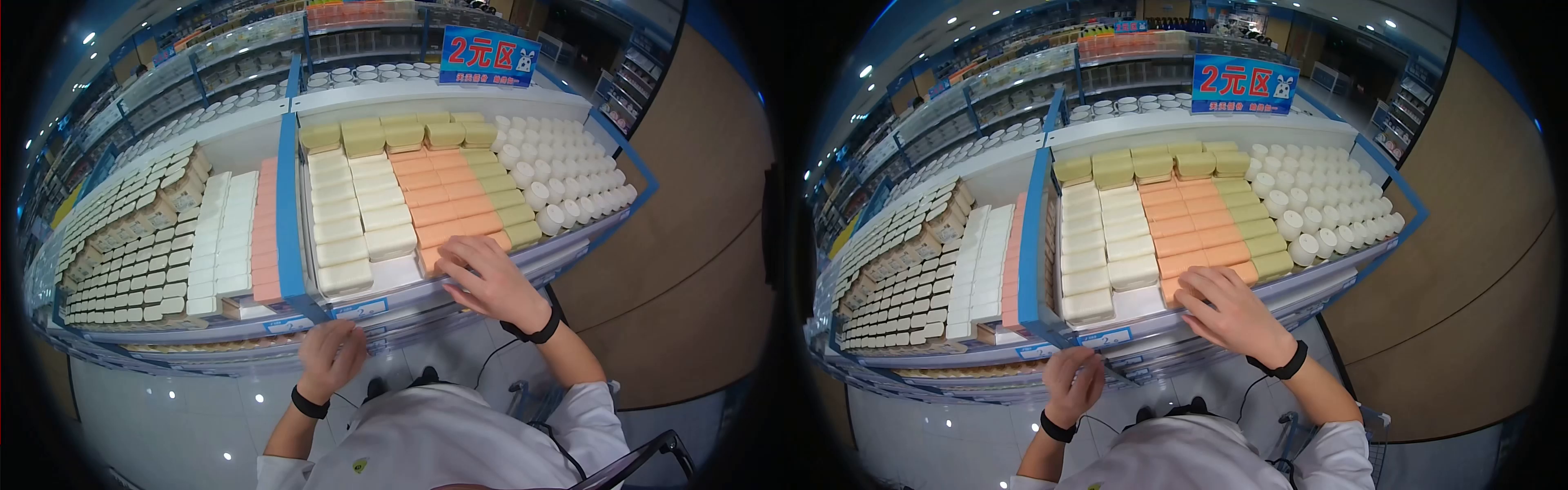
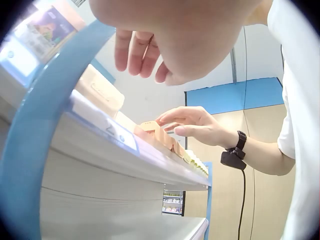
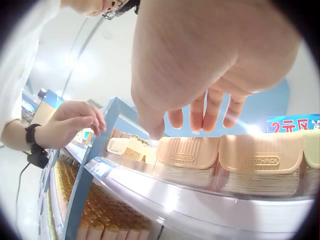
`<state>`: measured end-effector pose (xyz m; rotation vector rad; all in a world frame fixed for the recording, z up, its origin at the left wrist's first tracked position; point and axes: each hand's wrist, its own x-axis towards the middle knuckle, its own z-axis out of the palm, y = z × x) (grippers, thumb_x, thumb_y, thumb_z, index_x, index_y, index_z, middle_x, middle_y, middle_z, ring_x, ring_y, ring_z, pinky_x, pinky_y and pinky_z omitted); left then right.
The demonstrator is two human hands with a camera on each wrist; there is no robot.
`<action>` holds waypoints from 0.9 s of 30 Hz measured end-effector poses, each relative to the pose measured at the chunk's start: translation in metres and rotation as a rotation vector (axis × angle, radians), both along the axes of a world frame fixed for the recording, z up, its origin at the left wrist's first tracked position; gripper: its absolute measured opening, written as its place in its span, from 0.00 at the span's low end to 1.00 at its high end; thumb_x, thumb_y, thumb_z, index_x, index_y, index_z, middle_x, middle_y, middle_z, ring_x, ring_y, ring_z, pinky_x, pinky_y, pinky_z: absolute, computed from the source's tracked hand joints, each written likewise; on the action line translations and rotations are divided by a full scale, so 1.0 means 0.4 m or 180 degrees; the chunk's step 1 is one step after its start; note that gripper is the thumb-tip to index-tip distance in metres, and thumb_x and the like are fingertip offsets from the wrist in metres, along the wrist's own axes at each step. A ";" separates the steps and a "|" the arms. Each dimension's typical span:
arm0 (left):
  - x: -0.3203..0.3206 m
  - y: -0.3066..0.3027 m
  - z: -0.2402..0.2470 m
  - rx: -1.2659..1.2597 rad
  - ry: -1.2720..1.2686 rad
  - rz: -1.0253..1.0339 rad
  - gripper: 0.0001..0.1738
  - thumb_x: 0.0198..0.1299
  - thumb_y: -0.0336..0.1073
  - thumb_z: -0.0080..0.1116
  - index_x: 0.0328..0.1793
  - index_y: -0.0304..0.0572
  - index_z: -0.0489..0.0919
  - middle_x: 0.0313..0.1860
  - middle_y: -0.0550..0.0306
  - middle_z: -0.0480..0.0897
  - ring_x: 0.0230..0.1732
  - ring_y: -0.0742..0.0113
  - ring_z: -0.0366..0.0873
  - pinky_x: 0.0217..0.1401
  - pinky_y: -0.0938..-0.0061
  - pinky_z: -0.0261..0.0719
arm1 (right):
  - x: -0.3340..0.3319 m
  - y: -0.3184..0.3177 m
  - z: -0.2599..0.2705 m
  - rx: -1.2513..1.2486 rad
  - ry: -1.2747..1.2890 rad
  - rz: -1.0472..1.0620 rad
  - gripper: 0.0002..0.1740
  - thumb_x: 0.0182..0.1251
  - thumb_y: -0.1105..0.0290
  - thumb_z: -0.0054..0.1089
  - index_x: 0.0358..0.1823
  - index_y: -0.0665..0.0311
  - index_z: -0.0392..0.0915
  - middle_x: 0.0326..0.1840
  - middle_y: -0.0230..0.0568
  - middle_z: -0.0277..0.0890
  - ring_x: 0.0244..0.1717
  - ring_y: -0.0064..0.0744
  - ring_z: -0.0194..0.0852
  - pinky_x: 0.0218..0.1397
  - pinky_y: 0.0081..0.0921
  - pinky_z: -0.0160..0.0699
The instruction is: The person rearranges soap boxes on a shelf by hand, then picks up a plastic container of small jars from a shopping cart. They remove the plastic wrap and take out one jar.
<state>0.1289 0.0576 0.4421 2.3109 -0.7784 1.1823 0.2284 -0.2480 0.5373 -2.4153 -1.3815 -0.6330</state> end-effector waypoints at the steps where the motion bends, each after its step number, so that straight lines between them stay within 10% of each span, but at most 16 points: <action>1: -0.004 0.011 -0.005 -0.0004 0.0008 -0.0003 0.15 0.50 0.21 0.73 0.45 0.36 0.86 0.47 0.48 0.86 0.45 0.50 0.86 0.42 0.60 0.84 | -0.002 0.007 0.006 -0.0004 0.0008 -0.0003 0.23 0.62 0.71 0.72 0.57 0.65 0.76 0.62 0.48 0.75 0.67 0.52 0.74 0.69 0.46 0.72; 10: -0.029 0.041 -0.043 -0.1231 0.0152 0.0203 0.21 0.52 0.20 0.73 0.54 0.33 0.83 0.47 0.45 0.85 0.44 0.48 0.85 0.44 0.61 0.84 | 0.035 0.075 0.150 0.0049 0.0039 0.0233 0.22 0.64 0.67 0.71 0.58 0.64 0.78 0.62 0.50 0.77 0.64 0.52 0.77 0.65 0.46 0.76; 27: 0.001 -0.040 0.083 0.0467 0.1033 0.1212 0.41 0.63 0.53 0.71 0.71 0.25 0.77 0.77 0.31 0.74 0.21 0.67 0.83 0.22 0.76 0.79 | 0.603 0.515 0.152 -0.0818 -0.0139 -0.0422 0.28 0.66 0.58 0.70 0.62 0.67 0.80 0.59 0.54 0.82 0.63 0.57 0.78 0.67 0.47 0.78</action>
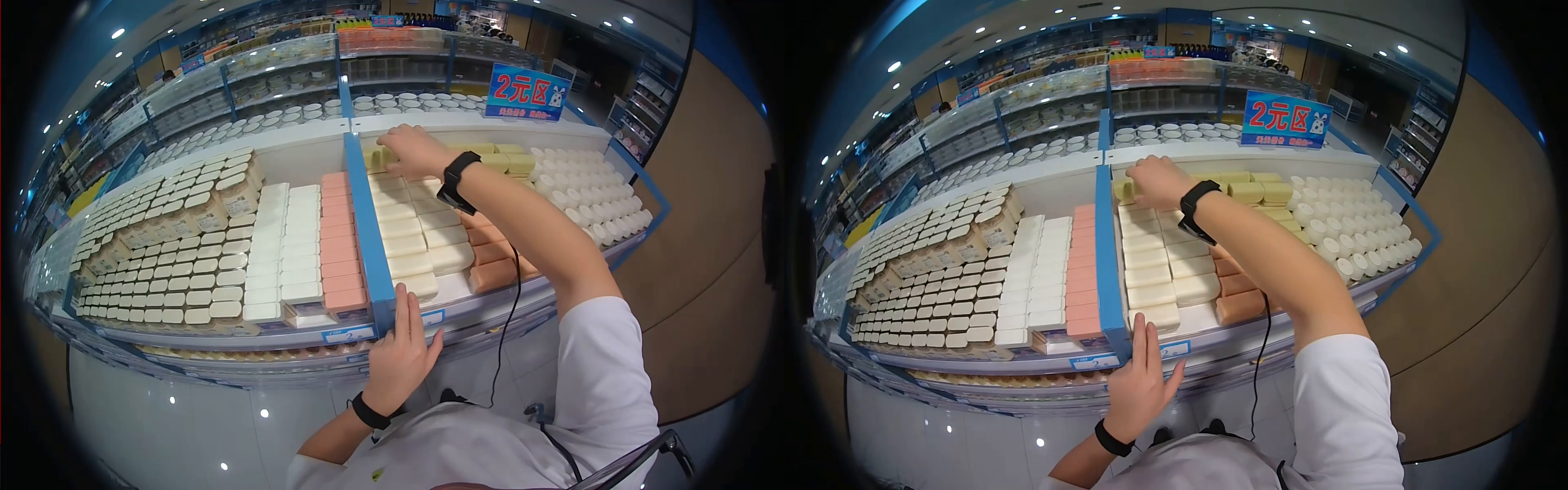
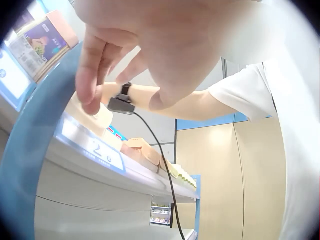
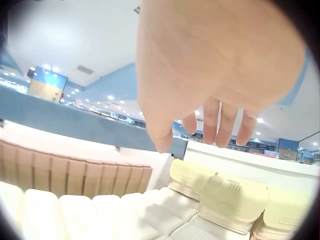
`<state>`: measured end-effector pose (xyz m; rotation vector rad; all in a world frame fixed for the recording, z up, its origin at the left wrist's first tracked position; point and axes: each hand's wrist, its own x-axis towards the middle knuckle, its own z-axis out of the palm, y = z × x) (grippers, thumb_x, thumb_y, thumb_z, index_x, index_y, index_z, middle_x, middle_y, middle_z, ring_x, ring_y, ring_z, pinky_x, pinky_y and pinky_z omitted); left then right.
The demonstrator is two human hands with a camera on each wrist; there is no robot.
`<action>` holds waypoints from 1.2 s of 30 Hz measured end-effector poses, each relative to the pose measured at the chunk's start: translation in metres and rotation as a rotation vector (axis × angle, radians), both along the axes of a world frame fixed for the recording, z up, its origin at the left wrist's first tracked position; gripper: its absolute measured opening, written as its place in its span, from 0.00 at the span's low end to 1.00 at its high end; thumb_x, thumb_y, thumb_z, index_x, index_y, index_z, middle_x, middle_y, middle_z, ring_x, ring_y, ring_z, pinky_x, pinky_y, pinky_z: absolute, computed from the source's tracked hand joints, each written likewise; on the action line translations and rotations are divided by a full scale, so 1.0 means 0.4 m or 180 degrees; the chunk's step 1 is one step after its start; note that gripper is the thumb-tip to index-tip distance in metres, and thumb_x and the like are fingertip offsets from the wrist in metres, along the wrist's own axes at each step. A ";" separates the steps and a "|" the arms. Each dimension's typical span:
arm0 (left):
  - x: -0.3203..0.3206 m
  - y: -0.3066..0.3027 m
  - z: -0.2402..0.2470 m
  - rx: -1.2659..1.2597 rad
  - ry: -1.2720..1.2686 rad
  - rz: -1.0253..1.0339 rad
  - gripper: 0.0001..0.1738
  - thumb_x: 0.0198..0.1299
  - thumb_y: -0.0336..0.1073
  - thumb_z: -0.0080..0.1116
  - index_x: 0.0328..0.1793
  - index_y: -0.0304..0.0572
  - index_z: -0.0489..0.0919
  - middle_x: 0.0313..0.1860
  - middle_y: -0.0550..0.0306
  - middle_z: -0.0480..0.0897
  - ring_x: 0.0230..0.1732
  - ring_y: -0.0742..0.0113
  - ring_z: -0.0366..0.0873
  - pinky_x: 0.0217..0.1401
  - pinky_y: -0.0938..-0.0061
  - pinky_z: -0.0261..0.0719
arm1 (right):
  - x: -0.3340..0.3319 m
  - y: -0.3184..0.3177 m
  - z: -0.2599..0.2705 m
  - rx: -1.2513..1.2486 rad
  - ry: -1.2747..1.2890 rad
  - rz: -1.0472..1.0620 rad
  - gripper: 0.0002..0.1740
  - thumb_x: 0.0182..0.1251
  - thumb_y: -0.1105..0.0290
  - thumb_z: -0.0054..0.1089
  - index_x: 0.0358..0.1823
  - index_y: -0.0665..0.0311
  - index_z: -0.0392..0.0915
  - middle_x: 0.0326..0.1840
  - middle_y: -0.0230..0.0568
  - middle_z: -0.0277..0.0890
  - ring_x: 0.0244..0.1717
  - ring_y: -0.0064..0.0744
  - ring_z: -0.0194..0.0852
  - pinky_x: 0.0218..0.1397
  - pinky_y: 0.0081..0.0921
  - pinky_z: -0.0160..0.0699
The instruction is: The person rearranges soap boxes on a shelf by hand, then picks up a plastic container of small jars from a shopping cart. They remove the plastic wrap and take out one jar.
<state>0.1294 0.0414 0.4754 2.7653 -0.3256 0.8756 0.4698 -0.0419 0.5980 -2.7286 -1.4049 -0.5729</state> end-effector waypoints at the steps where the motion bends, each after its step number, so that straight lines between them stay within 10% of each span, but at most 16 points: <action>1: -0.002 -0.003 -0.004 -0.0012 0.0010 0.0019 0.41 0.63 0.53 0.71 0.71 0.25 0.77 0.77 0.31 0.74 0.21 0.67 0.83 0.22 0.76 0.79 | 0.014 0.016 -0.006 0.0002 0.0158 -0.0054 0.27 0.65 0.58 0.71 0.61 0.65 0.80 0.58 0.52 0.83 0.63 0.56 0.79 0.67 0.49 0.77; 36: 0.083 -0.145 -0.028 -0.0752 0.0989 -0.1317 0.56 0.67 0.59 0.67 0.84 0.20 0.56 0.81 0.29 0.67 0.31 0.45 0.88 0.26 0.62 0.85 | 0.049 -0.013 0.012 0.1288 0.0181 0.0379 0.23 0.63 0.64 0.73 0.57 0.67 0.81 0.56 0.53 0.84 0.57 0.55 0.83 0.62 0.44 0.79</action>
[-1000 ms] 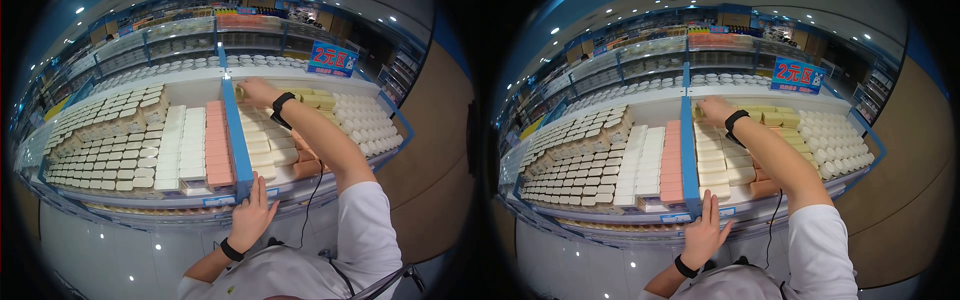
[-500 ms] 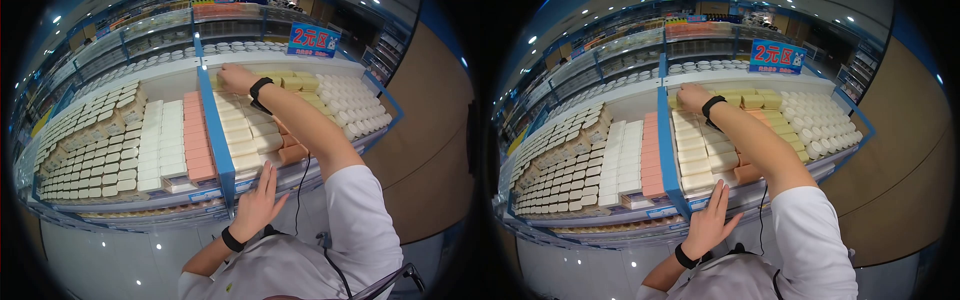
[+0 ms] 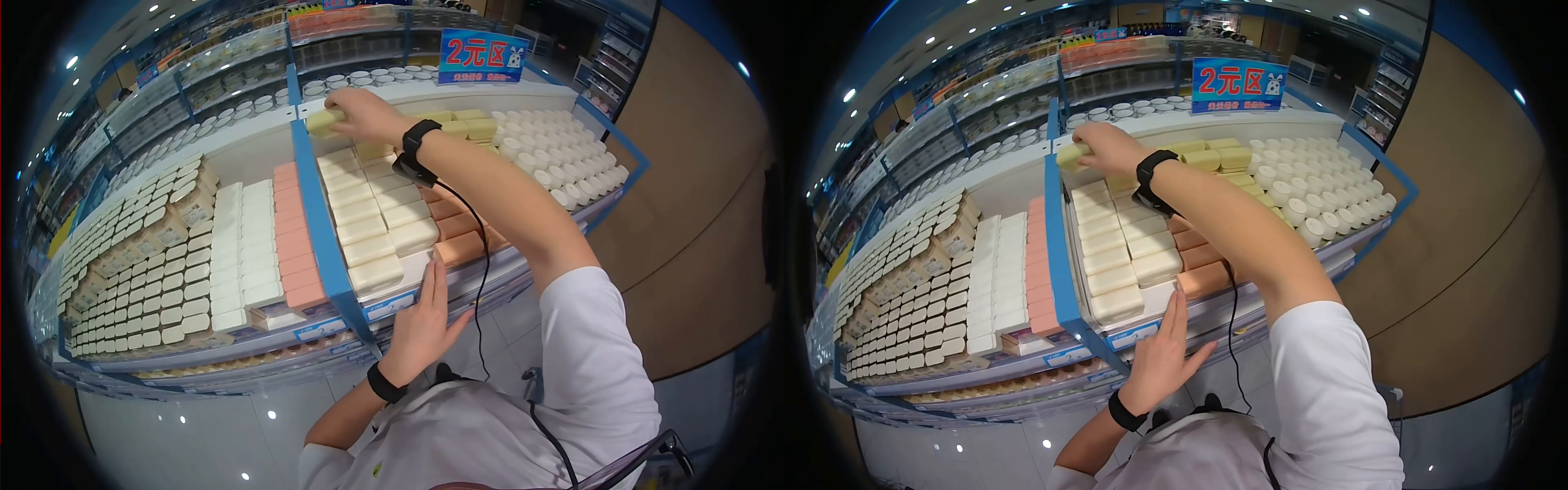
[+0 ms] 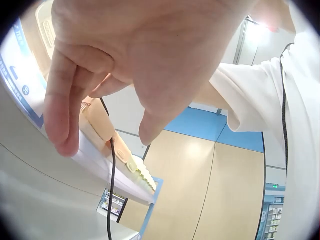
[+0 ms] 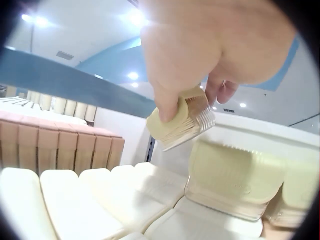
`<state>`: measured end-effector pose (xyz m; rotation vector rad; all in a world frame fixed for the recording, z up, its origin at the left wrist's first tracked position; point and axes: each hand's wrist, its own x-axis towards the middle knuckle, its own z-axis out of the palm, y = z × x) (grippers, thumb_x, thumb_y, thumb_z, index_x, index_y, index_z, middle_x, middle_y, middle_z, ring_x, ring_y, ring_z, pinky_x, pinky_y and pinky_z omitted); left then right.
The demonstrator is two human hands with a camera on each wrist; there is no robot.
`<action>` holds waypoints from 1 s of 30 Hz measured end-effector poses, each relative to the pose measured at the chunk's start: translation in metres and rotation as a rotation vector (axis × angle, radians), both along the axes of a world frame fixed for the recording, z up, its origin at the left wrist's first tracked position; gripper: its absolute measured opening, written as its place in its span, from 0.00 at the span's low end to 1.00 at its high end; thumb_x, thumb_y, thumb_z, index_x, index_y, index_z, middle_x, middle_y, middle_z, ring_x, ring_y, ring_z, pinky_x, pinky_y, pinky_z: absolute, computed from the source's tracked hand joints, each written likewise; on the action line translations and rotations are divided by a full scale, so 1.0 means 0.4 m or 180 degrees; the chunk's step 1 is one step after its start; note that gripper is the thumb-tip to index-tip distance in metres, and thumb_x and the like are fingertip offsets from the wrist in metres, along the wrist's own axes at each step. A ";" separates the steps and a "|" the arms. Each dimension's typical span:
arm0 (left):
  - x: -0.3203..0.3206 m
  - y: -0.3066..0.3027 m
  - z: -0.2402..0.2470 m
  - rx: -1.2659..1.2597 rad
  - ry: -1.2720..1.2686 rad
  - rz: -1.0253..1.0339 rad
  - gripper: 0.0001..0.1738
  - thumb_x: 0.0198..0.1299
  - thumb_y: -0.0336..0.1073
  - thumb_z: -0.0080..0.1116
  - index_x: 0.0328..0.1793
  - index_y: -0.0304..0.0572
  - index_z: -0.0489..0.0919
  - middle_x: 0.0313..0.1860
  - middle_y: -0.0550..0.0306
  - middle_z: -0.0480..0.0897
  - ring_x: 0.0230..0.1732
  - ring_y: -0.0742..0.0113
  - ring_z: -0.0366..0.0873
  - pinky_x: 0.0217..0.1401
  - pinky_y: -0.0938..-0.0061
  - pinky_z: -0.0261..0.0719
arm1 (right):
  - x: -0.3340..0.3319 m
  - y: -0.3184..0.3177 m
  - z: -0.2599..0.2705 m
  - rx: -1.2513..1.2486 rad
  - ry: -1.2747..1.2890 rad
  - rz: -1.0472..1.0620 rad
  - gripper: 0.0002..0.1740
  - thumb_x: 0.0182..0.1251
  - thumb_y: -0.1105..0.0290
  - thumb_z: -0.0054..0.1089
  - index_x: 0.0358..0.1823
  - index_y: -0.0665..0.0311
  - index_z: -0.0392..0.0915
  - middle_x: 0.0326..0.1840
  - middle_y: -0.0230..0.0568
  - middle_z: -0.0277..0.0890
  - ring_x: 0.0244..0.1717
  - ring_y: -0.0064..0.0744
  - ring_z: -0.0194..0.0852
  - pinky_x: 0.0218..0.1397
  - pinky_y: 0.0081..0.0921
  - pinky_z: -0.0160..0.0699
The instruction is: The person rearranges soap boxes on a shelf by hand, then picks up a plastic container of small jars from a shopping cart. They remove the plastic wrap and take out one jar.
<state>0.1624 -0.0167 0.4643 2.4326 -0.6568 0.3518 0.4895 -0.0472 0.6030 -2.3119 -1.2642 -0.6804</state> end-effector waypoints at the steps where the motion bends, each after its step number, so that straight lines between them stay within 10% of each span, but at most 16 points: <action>1: 0.002 -0.005 0.000 0.0047 0.0073 -0.0007 0.57 0.67 0.59 0.67 0.84 0.19 0.55 0.80 0.27 0.68 0.30 0.44 0.88 0.26 0.62 0.85 | -0.020 -0.017 0.026 0.0260 -0.0023 0.0085 0.25 0.65 0.63 0.73 0.59 0.69 0.81 0.57 0.54 0.83 0.55 0.54 0.84 0.61 0.42 0.82; 8: 0.013 -0.028 0.000 0.0030 0.0021 -0.0094 0.59 0.66 0.59 0.68 0.84 0.16 0.54 0.76 0.25 0.72 0.30 0.43 0.88 0.27 0.62 0.85 | -0.294 -0.216 0.167 0.1638 0.1159 0.0779 0.27 0.69 0.65 0.76 0.64 0.71 0.79 0.51 0.43 0.84 0.46 0.24 0.85 0.51 0.26 0.87; 15: -0.020 0.015 0.009 -0.0212 -0.0553 0.0071 0.41 0.62 0.49 0.74 0.73 0.25 0.75 0.69 0.34 0.80 0.43 0.47 0.90 0.38 0.67 0.88 | -0.483 -0.365 -0.015 0.0574 0.1269 0.0603 0.26 0.70 0.61 0.72 0.64 0.67 0.80 0.52 0.47 0.83 0.52 0.45 0.83 0.55 0.35 0.82; 19: -0.031 0.043 0.000 -0.0278 -0.1104 0.0225 0.29 0.57 0.41 0.78 0.62 0.33 0.83 0.60 0.45 0.84 0.47 0.52 0.90 0.43 0.69 0.88 | -0.526 -0.373 -0.119 0.0321 0.1648 0.0721 0.26 0.74 0.64 0.69 0.68 0.65 0.77 0.57 0.46 0.78 0.55 0.41 0.80 0.55 0.36 0.80; 30: -0.006 0.064 0.016 0.0194 -0.1408 0.0980 0.35 0.59 0.43 0.75 0.69 0.30 0.78 0.68 0.34 0.77 0.37 0.56 0.87 0.34 0.69 0.86 | -0.520 -0.400 -0.152 0.0085 0.1377 0.0896 0.24 0.75 0.68 0.64 0.69 0.66 0.72 0.58 0.49 0.72 0.59 0.50 0.75 0.61 0.39 0.77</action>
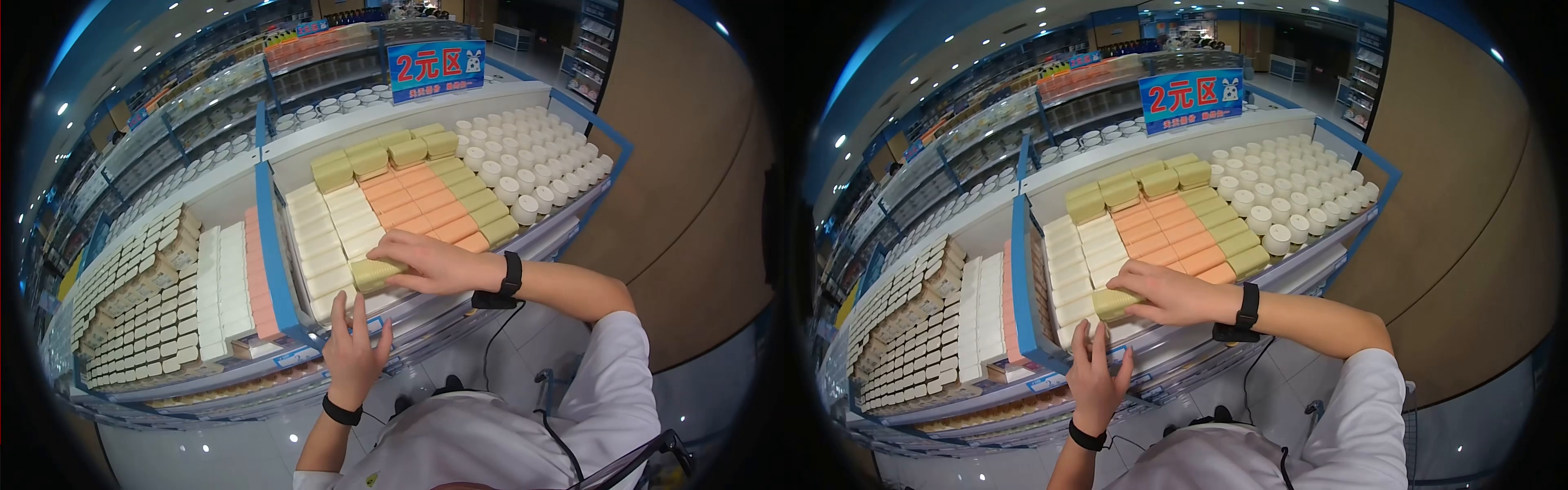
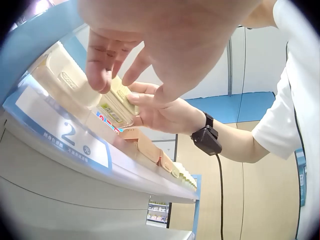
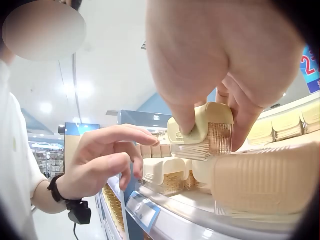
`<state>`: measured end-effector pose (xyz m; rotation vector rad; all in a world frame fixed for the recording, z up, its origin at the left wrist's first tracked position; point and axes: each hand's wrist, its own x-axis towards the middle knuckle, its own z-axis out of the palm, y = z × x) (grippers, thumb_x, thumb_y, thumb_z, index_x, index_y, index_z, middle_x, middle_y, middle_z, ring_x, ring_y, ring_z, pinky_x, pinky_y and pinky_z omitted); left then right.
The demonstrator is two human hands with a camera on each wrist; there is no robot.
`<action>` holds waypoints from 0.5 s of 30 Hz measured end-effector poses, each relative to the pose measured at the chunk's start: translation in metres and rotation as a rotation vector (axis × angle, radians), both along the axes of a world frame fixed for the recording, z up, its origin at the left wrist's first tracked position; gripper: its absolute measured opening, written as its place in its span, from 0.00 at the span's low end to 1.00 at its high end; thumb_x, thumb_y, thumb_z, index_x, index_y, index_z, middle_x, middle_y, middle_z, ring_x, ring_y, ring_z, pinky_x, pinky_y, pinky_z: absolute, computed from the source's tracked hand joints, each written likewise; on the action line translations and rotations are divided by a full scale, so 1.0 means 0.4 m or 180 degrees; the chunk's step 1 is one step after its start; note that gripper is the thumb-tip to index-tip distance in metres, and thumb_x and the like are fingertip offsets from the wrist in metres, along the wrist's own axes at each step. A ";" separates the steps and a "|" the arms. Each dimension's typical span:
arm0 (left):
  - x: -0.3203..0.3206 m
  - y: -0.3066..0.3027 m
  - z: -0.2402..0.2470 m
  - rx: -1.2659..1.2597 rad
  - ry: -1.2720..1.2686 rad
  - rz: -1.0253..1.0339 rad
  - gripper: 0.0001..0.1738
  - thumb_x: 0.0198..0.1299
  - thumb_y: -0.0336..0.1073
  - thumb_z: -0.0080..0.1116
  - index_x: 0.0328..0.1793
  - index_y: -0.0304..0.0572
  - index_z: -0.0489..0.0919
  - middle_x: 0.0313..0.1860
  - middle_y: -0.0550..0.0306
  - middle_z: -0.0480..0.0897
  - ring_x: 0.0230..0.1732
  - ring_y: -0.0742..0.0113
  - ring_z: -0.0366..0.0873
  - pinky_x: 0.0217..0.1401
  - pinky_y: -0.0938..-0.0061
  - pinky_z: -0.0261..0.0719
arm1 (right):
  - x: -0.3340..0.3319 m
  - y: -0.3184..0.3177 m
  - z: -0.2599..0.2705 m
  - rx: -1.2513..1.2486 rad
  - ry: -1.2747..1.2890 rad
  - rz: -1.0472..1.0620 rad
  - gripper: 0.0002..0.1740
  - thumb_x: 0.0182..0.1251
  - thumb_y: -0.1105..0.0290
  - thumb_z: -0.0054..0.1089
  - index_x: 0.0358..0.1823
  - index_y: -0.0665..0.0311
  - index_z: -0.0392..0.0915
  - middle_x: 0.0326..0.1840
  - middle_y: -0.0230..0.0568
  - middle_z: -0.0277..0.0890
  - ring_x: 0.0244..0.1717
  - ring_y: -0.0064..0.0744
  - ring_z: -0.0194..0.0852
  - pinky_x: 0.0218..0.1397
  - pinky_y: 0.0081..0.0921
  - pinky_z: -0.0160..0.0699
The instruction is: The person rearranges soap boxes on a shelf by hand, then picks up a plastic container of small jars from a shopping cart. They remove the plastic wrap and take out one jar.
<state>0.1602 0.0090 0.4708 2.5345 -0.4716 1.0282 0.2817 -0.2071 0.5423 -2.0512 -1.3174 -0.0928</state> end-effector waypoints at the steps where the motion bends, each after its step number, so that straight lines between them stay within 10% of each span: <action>1: -0.002 -0.002 0.002 0.0008 0.0081 0.0105 0.38 0.60 0.44 0.74 0.71 0.28 0.76 0.71 0.31 0.75 0.37 0.55 0.87 0.34 0.68 0.86 | -0.005 0.002 0.002 0.0003 0.0001 0.0005 0.24 0.75 0.68 0.64 0.69 0.66 0.72 0.58 0.49 0.72 0.59 0.50 0.75 0.61 0.39 0.77; 15: 0.006 -0.005 -0.008 0.0039 0.0411 0.0233 0.43 0.64 0.48 0.72 0.75 0.22 0.70 0.78 0.23 0.68 0.44 0.44 0.90 0.38 0.67 0.89 | -0.013 0.018 -0.016 -0.0308 -0.0624 -0.0176 0.22 0.71 0.63 0.69 0.61 0.66 0.80 0.53 0.41 0.81 0.61 0.45 0.72 0.68 0.41 0.71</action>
